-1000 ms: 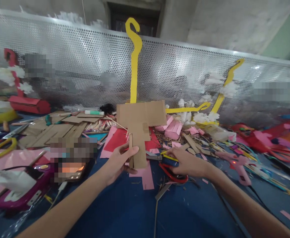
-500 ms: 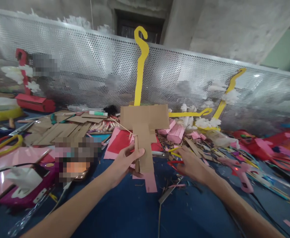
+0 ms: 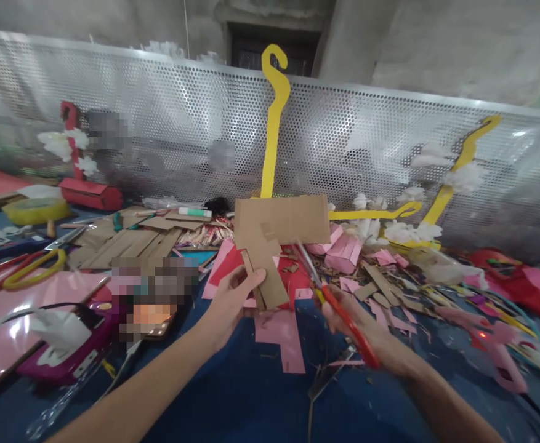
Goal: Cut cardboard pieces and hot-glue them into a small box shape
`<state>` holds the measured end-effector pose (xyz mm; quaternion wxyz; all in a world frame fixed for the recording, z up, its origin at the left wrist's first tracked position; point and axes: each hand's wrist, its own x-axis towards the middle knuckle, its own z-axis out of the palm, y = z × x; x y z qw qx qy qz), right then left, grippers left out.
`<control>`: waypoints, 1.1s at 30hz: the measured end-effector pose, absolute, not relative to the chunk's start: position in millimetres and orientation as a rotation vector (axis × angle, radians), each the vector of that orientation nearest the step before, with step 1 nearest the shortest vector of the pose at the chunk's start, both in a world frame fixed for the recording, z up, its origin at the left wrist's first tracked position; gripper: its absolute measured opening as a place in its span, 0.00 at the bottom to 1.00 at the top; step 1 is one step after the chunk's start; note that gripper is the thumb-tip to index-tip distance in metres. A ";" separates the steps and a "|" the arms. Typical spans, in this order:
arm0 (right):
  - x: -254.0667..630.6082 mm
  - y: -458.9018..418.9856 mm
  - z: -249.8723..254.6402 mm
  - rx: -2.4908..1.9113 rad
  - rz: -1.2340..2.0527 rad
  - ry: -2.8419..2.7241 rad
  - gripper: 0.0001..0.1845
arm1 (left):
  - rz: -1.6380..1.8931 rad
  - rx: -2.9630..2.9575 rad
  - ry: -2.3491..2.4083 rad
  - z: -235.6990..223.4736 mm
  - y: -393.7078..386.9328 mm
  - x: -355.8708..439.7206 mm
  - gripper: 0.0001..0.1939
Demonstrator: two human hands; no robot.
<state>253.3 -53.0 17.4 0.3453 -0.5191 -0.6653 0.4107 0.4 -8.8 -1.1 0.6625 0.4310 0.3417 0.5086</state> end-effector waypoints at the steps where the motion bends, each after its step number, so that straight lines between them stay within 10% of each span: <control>1: 248.0 -56.4 18.9 -1.337 1.075 -1.768 0.26 | 1.140 0.968 0.777 -1.0 -9.3 0.4 0.27; 23: 229.6 -63.2 4.1 -1.146 1.203 -1.523 0.19 | 1.088 1.215 0.897 -5.4 -15.0 9.9 0.34; 33: 222.1 -65.1 2.1 -1.019 1.495 -1.301 0.28 | 1.286 1.488 0.969 10.9 -19.5 0.1 0.15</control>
